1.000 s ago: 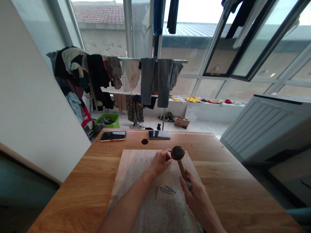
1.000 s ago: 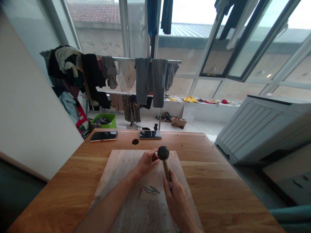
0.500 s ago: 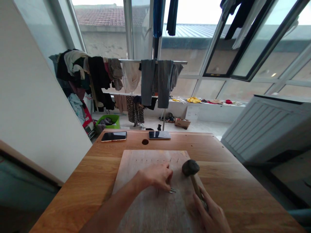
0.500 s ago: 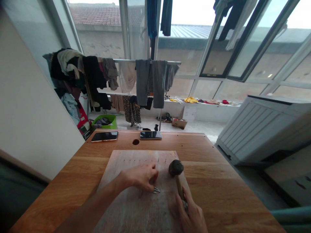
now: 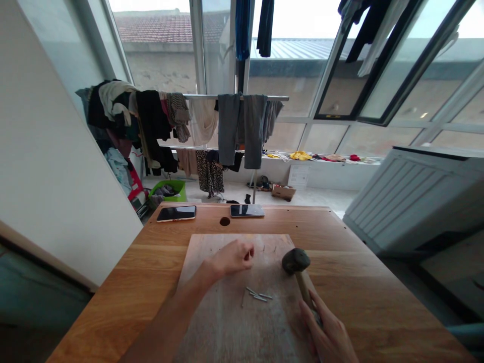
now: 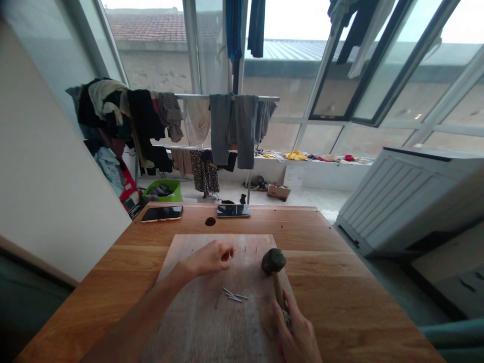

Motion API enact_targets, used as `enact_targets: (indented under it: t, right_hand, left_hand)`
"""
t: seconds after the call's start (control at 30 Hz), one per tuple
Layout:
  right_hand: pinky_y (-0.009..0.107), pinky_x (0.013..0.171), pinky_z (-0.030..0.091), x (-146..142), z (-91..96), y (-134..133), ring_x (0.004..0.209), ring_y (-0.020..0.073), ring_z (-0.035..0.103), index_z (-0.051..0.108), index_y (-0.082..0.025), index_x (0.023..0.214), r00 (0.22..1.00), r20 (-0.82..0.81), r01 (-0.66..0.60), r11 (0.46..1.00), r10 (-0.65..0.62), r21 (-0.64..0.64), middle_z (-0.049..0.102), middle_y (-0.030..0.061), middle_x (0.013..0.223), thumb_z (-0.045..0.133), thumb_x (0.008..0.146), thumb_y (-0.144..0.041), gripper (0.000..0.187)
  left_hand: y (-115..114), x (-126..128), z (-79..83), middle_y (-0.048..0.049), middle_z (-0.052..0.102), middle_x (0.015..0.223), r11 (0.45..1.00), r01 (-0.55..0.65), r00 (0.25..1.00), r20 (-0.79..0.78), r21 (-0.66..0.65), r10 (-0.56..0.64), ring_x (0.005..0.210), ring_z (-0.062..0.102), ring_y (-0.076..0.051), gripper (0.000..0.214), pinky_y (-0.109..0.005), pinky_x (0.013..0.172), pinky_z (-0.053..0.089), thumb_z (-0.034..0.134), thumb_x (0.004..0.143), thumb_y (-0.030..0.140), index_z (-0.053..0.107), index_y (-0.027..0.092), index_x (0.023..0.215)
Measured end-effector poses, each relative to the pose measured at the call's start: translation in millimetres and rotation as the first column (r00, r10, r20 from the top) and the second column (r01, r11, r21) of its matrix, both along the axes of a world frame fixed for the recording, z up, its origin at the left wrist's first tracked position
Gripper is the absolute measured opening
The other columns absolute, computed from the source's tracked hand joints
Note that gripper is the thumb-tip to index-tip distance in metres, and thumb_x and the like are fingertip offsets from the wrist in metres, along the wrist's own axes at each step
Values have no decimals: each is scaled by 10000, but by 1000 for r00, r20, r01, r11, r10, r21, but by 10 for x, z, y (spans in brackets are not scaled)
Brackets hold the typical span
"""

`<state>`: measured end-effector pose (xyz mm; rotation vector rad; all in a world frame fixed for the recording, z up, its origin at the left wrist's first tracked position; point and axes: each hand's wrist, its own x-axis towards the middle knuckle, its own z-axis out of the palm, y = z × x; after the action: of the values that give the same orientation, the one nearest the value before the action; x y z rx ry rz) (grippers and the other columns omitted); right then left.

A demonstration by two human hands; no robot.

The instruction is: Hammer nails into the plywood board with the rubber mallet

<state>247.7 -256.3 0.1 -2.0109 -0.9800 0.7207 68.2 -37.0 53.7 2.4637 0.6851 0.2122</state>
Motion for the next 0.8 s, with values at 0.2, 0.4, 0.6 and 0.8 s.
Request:
enact_targets:
  t: [0.2, 0.4, 0.6, 0.8]
  right_hand:
    - [271, 685, 548, -6, 54, 16, 870, 268, 732, 648, -229, 1264, 998, 61, 2, 998, -6, 61, 779, 62, 899, 502, 816, -614, 608]
    - [269, 574, 530, -8, 44, 5, 644, 245, 715, 651, -227, 1275, 995, 102, 18, 1000, -20, 23, 734, 28, 660, 468, 822, -632, 634]
    - [265, 562, 530, -12, 91, 18, 636, 242, 709, 670, -200, 1242, 998, 64, -10, 998, 6, 65, 712, 27, 614, 500, 811, -644, 642]
    - [252, 588, 536, -100, 137, 177, 701, 231, 715, 675, -162, 1187, 998, 63, -10, 988, 0, 156, 744, 74, 760, 515, 781, -669, 670]
  left_hand:
    - [114, 25, -109, -56, 680, 838, 984, -109, 994, 46, 140, 104, 754, 626, -165, 168, -235, 716, 458, 555, 824, 88, 714, 142, 834]
    - [101, 137, -152, -78, 668, 878, 971, -85, 996, 50, 226, 75, 778, 632, -182, 175, -262, 751, 473, 546, 851, 112, 714, 137, 808]
    - [111, 217, -350, -35, 689, 765, 977, -196, 913, 350, -77, 211, 727, 636, -162, 104, -235, 696, 467, 616, 782, 96, 711, 138, 793]
    - [127, 211, -498, -38, 693, 758, 946, -260, 847, 425, -192, 319, 708, 631, -163, 69, -247, 680, 469, 668, 755, 158, 733, 140, 771]
